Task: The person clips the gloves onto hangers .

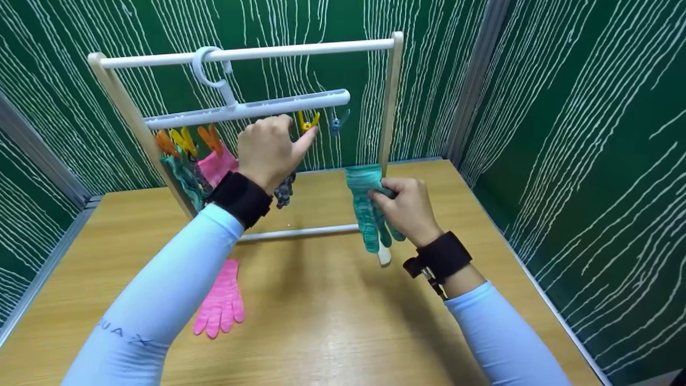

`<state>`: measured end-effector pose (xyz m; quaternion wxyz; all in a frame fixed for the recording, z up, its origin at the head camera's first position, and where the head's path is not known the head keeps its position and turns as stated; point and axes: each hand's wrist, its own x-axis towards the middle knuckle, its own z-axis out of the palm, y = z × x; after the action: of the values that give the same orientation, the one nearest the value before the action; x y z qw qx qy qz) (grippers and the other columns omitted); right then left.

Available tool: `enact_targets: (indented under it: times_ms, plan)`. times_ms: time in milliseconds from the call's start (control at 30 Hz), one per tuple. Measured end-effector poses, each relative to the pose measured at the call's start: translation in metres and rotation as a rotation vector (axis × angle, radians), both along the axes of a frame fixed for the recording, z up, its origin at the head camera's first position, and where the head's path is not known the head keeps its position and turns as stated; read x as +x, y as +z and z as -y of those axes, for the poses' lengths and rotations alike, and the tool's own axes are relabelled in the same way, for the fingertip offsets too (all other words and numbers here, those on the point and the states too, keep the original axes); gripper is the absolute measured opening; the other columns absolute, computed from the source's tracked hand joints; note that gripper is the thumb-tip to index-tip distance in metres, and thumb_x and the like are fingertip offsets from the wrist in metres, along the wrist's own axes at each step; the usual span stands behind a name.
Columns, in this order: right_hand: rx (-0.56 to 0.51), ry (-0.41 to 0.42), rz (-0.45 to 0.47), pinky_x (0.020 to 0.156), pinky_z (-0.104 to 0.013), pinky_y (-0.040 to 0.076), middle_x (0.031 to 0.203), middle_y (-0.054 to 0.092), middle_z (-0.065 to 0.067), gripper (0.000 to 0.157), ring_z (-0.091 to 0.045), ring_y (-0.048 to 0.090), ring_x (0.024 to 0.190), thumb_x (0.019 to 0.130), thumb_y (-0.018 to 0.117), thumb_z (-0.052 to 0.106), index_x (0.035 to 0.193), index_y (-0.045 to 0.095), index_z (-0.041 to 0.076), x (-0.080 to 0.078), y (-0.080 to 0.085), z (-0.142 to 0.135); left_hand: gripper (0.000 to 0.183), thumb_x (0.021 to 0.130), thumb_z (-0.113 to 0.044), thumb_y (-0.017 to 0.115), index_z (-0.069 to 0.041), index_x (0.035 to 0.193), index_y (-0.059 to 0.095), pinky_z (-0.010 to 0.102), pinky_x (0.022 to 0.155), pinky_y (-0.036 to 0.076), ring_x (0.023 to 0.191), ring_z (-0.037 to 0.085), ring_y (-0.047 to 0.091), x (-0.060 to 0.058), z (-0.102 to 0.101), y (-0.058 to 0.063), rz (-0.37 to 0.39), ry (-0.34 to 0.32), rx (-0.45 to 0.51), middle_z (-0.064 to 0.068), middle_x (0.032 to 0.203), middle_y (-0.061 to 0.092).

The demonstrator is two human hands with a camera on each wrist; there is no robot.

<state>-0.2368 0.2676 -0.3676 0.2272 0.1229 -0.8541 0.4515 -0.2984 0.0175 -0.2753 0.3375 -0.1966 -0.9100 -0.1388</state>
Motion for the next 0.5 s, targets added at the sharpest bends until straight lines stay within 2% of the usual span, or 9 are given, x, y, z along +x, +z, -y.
enact_targets:
  times_ms: [100,333,500]
  plan:
    - [0.002,-0.005,0.006,0.072,-0.007,0.055,0.103,0.081,-0.027,0.014,0.013,0.069,0.079,0.099,0.077,0.000,0.107,0.081,-0.010,0.000,-0.001,0.000,0.051,0.108,-0.055,0.062,-0.011,0.082,0.069,0.030,0.054,0.047,0.061,0.019,0.060,-0.002,-0.004,0.000,0.007,0.034,-0.016,-0.001,0.069,0.051]
    - [0.011,-0.010,0.033,0.074,-0.007,0.055,0.106,0.081,-0.025,0.015,0.010,0.070,0.081,0.100,0.077,0.004,0.109,0.082,-0.007,0.001,-0.004,-0.001,0.055,0.107,-0.059,0.061,-0.017,0.072,0.050,0.026,0.051,0.028,0.056,0.015,0.049,-0.008,-0.011,0.001,0.020,0.082,-0.040,-0.004,0.066,0.043]
    - [0.012,-0.009,0.057,0.075,-0.009,0.056,0.107,0.082,-0.024,0.016,0.007,0.071,0.082,0.101,0.077,0.005,0.111,0.082,-0.006,0.001,-0.006,-0.001,0.059,0.106,-0.062,0.060,-0.019,0.070,0.044,0.026,0.050,0.028,0.054,0.014,0.046,-0.011,-0.016,0.002,0.017,0.113,-0.066,-0.004,0.064,0.040]
